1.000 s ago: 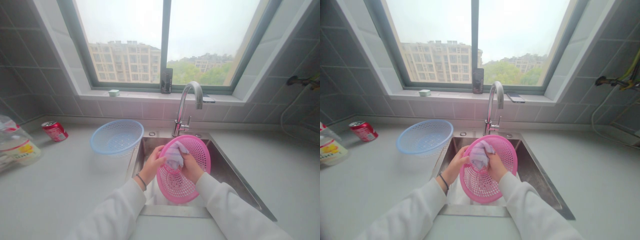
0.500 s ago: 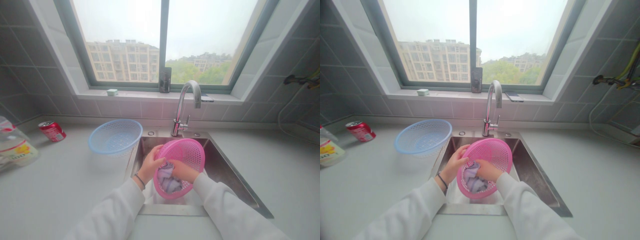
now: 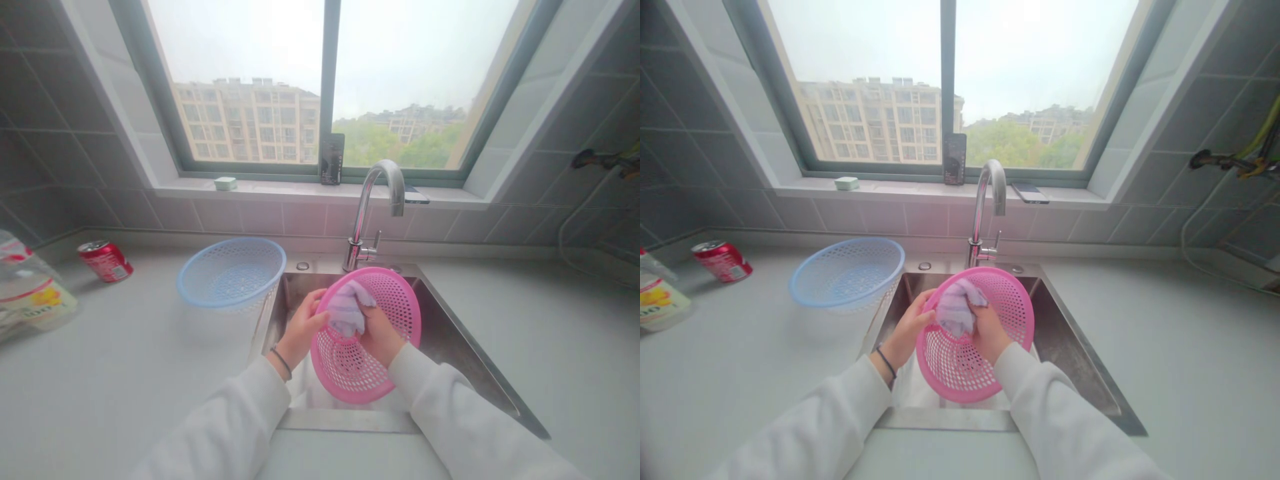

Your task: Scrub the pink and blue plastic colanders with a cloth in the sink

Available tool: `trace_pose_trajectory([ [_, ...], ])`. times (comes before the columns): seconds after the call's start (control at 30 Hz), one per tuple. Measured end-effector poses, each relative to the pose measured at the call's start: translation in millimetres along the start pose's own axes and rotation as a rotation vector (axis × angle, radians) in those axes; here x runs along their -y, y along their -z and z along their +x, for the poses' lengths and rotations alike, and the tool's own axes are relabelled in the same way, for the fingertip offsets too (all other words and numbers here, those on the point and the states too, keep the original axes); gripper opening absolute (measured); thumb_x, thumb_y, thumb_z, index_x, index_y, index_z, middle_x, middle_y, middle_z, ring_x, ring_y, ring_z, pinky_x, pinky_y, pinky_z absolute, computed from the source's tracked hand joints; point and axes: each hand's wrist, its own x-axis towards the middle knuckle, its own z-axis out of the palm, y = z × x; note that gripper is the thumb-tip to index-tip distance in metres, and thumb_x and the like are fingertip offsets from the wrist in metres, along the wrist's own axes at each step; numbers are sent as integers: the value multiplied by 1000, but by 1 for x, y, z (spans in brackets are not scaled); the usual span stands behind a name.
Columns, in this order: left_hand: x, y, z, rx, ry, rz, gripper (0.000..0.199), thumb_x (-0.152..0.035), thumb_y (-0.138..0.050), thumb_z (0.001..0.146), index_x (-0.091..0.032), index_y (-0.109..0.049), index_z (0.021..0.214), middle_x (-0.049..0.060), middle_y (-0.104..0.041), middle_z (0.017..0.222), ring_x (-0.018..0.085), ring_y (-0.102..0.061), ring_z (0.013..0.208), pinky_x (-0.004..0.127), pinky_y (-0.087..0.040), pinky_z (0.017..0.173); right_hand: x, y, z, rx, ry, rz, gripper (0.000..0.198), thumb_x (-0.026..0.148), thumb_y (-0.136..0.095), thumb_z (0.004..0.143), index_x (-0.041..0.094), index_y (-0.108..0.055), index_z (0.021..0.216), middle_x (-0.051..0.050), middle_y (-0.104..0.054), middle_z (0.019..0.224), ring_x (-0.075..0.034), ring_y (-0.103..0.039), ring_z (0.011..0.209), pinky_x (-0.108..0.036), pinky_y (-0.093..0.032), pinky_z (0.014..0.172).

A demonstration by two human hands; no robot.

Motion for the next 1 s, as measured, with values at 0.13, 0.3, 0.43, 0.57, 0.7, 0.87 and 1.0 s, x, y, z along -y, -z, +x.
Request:
trace_pose_trajectory([
  [0.13, 4, 5, -1, -20, 20, 11, 68, -46, -85, 69, -17, -60, 125, 8, -74, 102, 25, -68, 92, 35, -51, 84, 3, -11, -14, 166, -119, -359, 39, 35, -77, 77, 23, -68, 113, -5, -77, 108, -26, -71, 101, -42, -54, 96],
  [0.3, 10, 7, -3, 21, -8, 147, 69, -36, -87, 68, -17, -62, 130, 12, -72, 121, 30, -66, 111, 39, -51, 95, 3, -2, -18, 372, -151, -963, 35, 20, -70, 76, 19, -76, 110, -11, -79, 109, -32, -71, 105, -48, -50, 100],
  [0.43, 11, 7, -2, 39, -34, 178, 70, -36, -87, 67, -18, -63, 130, 13, -68, 132, 33, -63, 120, 41, -49, 102, -3, 3, -13, 335, -115, -978, 33, 16, -67, 74, 19, -77, 106, -12, -79, 108, -34, -71, 104, -49, -50, 98],
  [0.57, 10, 8, 1, 5, -26, 123, 73, -41, -88, 66, -18, -61, 131, 12, -71, 124, 31, -66, 112, 38, -51, 95, -3, -5, -9, 134, -82, -518, 35, 31, -74, 75, 19, -71, 108, -11, -77, 110, -30, -70, 102, -45, -53, 95],
  [0.7, 8, 6, 2, 20, 5, 42, 71, -44, -87, 66, -17, -60, 127, 10, -74, 109, 27, -69, 98, 35, -52, 84, 0, -7, -5, -21, 12, -98, 47, 38, -81, 71, 25, -65, 112, -5, -74, 112, -26, -70, 102, -42, -54, 94],
  [0.87, 3, 2, 0, 39, -5, 24, 68, -47, -86, 68, -18, -60, 124, 9, -73, 105, 27, -68, 97, 35, -52, 83, 3, -5, -3, -98, 74, -19, 45, 46, -78, 74, 26, -62, 111, -3, -73, 109, -25, -70, 100, -41, -56, 90],
  [1.0, 2, 3, -1, 6, 18, 26, 69, -45, -85, 68, -17, -59, 125, 8, -72, 104, 25, -68, 94, 33, -51, 81, 6, -8, -10, 92, -39, -301, 44, 36, -80, 72, 23, -67, 112, -6, -76, 105, -26, -71, 102, -43, -53, 98],
])
